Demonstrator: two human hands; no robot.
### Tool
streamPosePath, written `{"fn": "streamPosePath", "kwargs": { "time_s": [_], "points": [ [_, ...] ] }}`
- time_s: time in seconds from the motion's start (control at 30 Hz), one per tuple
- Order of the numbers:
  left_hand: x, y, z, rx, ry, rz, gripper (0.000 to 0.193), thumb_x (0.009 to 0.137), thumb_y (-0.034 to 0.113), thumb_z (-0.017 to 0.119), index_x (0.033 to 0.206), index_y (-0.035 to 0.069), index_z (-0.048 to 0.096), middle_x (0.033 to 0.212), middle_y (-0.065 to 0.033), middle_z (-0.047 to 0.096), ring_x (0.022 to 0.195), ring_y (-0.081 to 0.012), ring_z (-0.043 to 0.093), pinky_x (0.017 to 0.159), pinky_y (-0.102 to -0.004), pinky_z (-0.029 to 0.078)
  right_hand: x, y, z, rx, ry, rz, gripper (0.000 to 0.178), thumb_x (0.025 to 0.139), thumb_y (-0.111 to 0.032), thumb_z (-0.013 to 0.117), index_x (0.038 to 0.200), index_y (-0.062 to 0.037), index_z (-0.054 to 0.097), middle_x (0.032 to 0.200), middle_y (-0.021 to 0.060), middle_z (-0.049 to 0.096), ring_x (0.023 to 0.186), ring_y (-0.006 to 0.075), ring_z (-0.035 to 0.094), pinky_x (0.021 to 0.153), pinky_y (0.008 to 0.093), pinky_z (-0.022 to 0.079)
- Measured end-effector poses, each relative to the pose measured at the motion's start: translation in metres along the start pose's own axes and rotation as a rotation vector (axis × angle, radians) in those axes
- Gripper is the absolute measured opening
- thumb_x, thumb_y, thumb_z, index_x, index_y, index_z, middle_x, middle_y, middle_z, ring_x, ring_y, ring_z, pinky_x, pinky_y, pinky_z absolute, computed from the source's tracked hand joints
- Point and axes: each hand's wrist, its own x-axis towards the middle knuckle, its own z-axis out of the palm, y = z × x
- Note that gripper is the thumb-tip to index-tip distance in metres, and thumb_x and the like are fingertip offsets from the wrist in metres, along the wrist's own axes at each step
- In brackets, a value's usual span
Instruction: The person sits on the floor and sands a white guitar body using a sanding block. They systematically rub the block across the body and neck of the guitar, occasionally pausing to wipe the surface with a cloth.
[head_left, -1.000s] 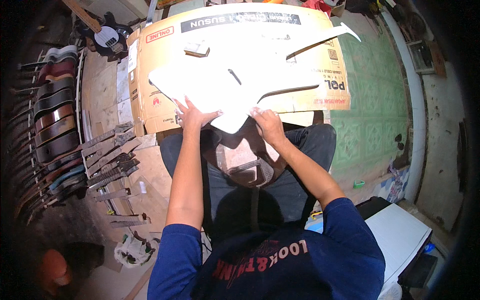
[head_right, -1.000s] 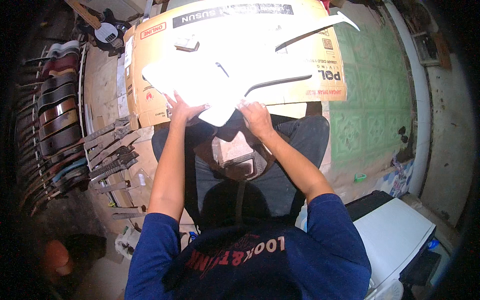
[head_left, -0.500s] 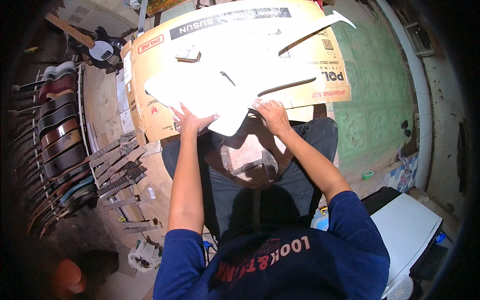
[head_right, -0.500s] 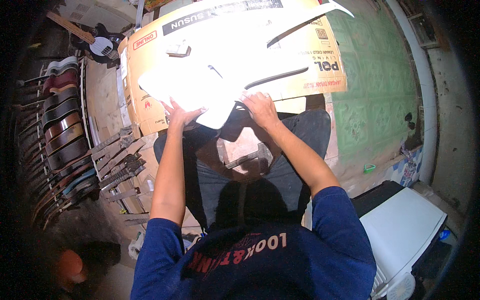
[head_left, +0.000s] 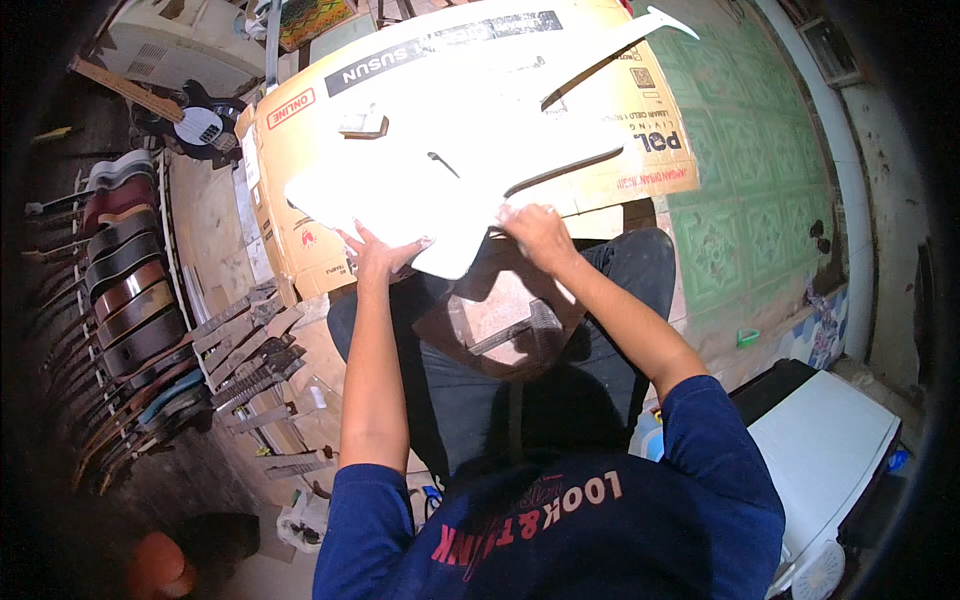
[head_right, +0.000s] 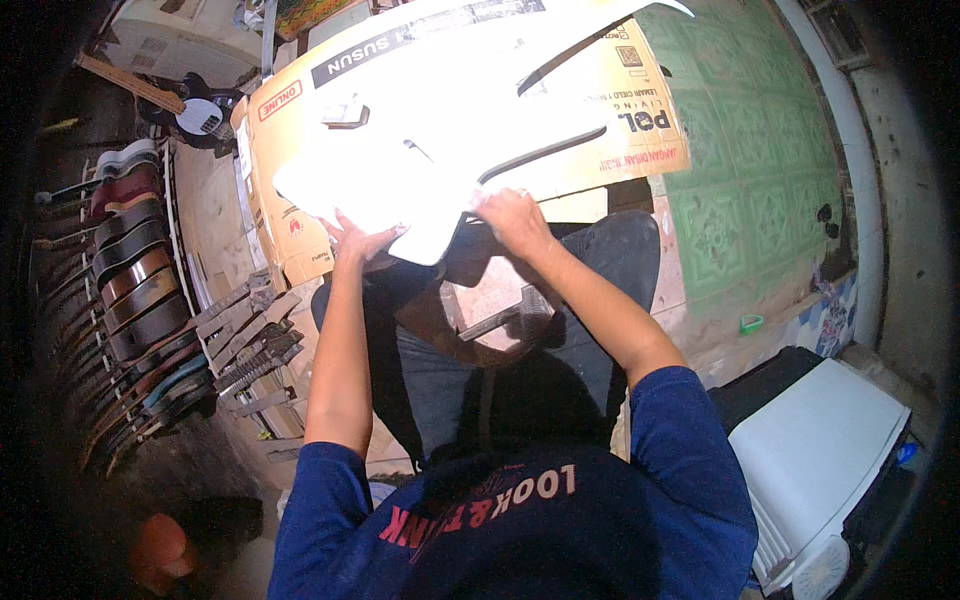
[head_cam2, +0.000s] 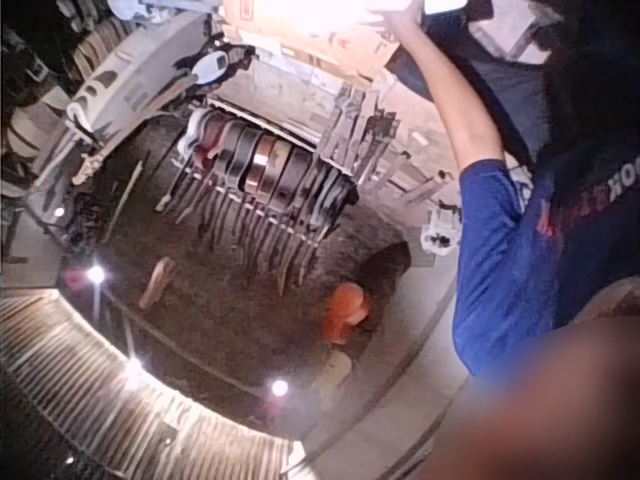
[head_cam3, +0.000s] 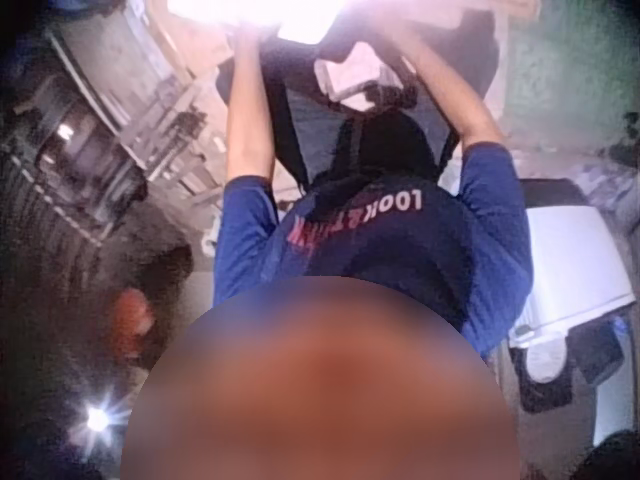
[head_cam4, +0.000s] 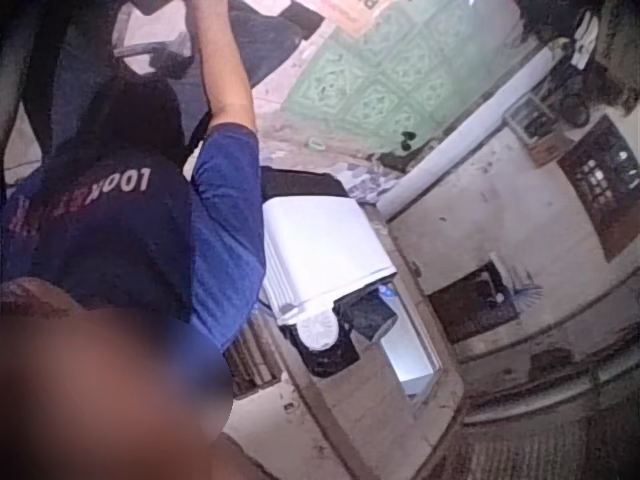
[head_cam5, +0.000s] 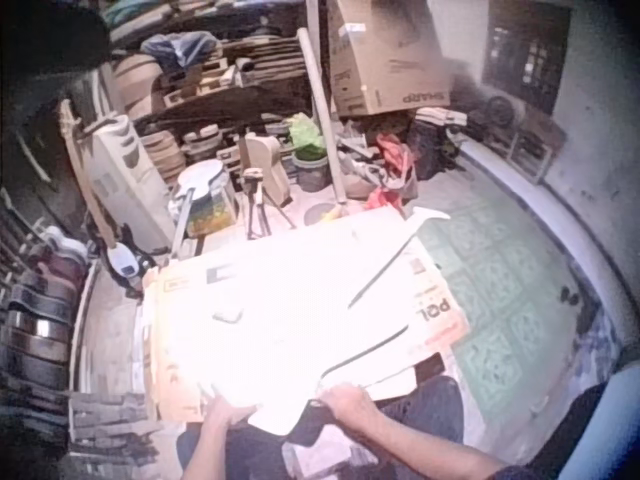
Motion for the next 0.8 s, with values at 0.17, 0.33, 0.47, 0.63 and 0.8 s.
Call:
{"fn": "streamPosePath", "kwargs": {
  "time_s": [0.17,0.33,0.47,0.63,0.8],
  "points": [
    [0.022,-0.02,0.027,0.053,0.086,0.011,0.13,0.062,0.093,0.061,0.159,0.012,0.032,0.162,-0.0382,-0.004,0.15,-0.0501,-0.021,0.115,-0.0652,-0.021,-0.002,-0.019,-0.004,0.013,0.12,-0.074,0.029,0.087,-0.009,0.06,0.115,-0.0107,0.067,0.105,0.0066,0.07,0.087,0.0254,0.064,0.076,0.0424,0.051],
    [0.03,-0.028,0.029,0.026,0.043,-0.086,0.141,0.056,0.093,0.066,0.159,0.006,0.028,0.162,-0.0371,-0.012,0.149,-0.0511,-0.023,0.12,-0.065,-0.01,0.011,-0.002,-0.003,-0.07,0.161,0.111,0.03,0.086,-0.008,0.059,0.115,-0.0118,0.068,0.106,0.0062,0.07,0.089,0.0251,0.065,0.077,0.0423,0.052],
    [0.018,-0.015,0.02,0.002,0.034,-0.137,0.15,0.053,0.09,0.071,0.158,-0.005,0.021,0.162,-0.0362,-0.015,0.15,-0.0489,-0.023,0.122,-0.0629,-0.005,0.004,-0.01,0.006,-0.025,0.104,0.062,0.029,0.086,-0.007,0.059,0.113,-0.0119,0.069,0.101,0.0068,0.07,0.089,0.0257,0.065,0.078,0.0424,0.052],
    [-0.008,0.0,0.004,-0.214,0.085,-0.16,0.162,0.051,0.084,0.079,0.157,-0.01,0.001,0.162,-0.0346,-0.018,0.149,-0.0489,-0.025,0.124,-0.0587,0.001,0.007,-0.01,0.01,-0.083,0.068,0.183,0.031,0.086,-0.008,0.061,0.117,-0.0115,0.067,0.103,0.0078,0.07,0.093,0.0264,0.065,0.08,0.043,0.052],
    [0.002,-0.013,0.006,-0.168,0.053,-0.135,0.169,0.048,0.082,0.083,0.156,-0.01,-0.009,0.162,-0.0332,-0.019,0.15,-0.0475,-0.024,0.125,-0.0576,0.007,0.01,-0.012,0.002,-0.065,0.058,0.218,0.033,0.087,-0.008,0.061,0.119,-0.0121,0.066,0.119,0.0075,0.069,0.095,0.0278,0.065,0.083,0.0435,0.052]
  ]
}}
